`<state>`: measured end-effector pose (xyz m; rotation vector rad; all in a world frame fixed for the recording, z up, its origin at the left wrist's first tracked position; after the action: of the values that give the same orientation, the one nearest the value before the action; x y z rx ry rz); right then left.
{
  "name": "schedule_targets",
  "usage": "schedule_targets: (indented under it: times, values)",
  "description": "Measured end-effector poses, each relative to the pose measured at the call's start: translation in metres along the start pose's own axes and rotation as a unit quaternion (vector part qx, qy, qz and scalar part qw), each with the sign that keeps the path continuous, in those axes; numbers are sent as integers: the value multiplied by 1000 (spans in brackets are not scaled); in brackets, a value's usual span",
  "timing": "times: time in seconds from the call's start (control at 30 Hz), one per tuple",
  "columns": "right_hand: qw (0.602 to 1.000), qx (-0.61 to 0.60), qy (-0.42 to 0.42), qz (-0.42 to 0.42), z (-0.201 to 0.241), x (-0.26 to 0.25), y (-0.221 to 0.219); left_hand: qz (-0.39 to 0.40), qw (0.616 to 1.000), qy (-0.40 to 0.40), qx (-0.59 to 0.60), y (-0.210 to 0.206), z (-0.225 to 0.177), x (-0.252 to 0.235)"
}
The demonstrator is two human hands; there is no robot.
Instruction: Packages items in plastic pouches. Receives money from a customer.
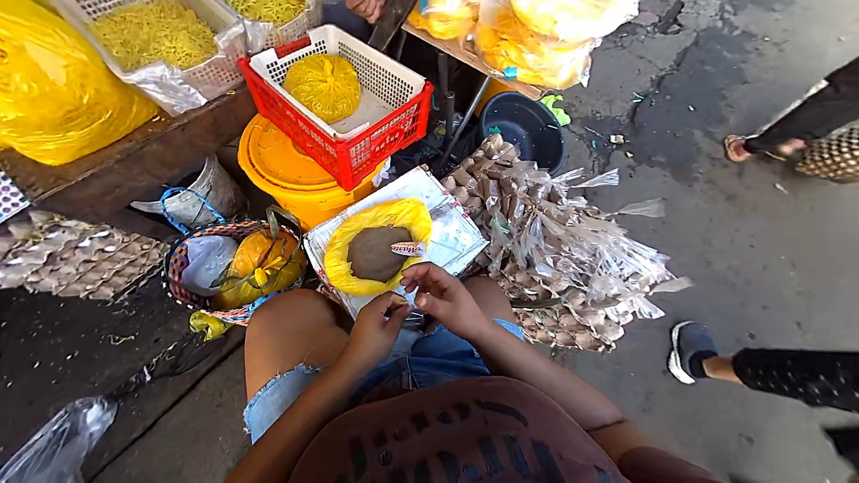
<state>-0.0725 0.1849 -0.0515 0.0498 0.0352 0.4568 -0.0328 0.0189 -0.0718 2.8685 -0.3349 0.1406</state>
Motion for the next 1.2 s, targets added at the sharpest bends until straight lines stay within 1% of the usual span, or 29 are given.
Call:
schedule_targets:
  times: [0.1,0.17,0.2,0.27,0.33,0.43,0.53,0.63,0.7,0.73,0.77,0.87,0.9,1.0,1.03,1.1,1.13,1.2]
  values:
    - [998,-51,11,29,-7,3,-2,11,1000,1,8,1,6,3]
    - [998,-52,10,41,-11,9,-4,27,1000,12,1,3,8,6]
    - [998,-46,-2,35,-11,12,-5,39,999,21,-4,3,9,8]
    - [998,-41,-38,-17,-11,16,-8,63,997,33,-10,2,8,10]
    - [993,-66,-70,-71,-8,16,-7,79,996,31,-1,-3,9,14]
    - [984,-110,-93,-109,-3,14,-2,75,997,14,-13,-7,11,19]
    - [984,-118,-72,-109,0,13,0,64,996,-33,-58,-12,14,22]
    - [986,-121,-77,-82,2,12,-1,48,997,-51,-45,-11,13,21]
    - [983,-140,-93,-77,2,12,-1,16,999,-35,-26,-7,9,17]
    - [979,-156,-101,-83,3,11,0,13,999,-22,-28,-5,6,16]
    - [974,-176,-109,-90,4,9,1,26,999,-14,-41,-2,4,14]
    - [969,-193,-117,-103,8,3,3,112,991,1,-71,5,-1,14]
    - [971,-185,-109,-102,9,1,4,109,992,16,-67,6,-3,13]
    - [986,-136,-60,-72,16,-4,8,29,996,62,-58,9,0,9]
    - [991,-113,-48,-60,19,-4,9,24,996,53,-67,12,1,7]
    - [996,-69,-34,-34,24,-4,6,34,996,-16,-86,17,1,1]
    - [998,-53,-25,-24,23,-3,2,35,995,-58,-72,18,-2,-2]
    - [999,-33,-9,-19,20,-3,-7,13,992,-123,-15,16,-10,-10]
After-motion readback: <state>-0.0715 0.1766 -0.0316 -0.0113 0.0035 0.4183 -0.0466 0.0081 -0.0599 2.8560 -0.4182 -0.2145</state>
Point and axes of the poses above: each hand's wrist, its own x-axis away from the middle knuckle, its own y-axis out of the back of the hand, z = x × y, the point moved 2 cm from there along -x, towards the middle knuckle, and after that the axes turned 3 degrees about -y, right-handed, at the moved point
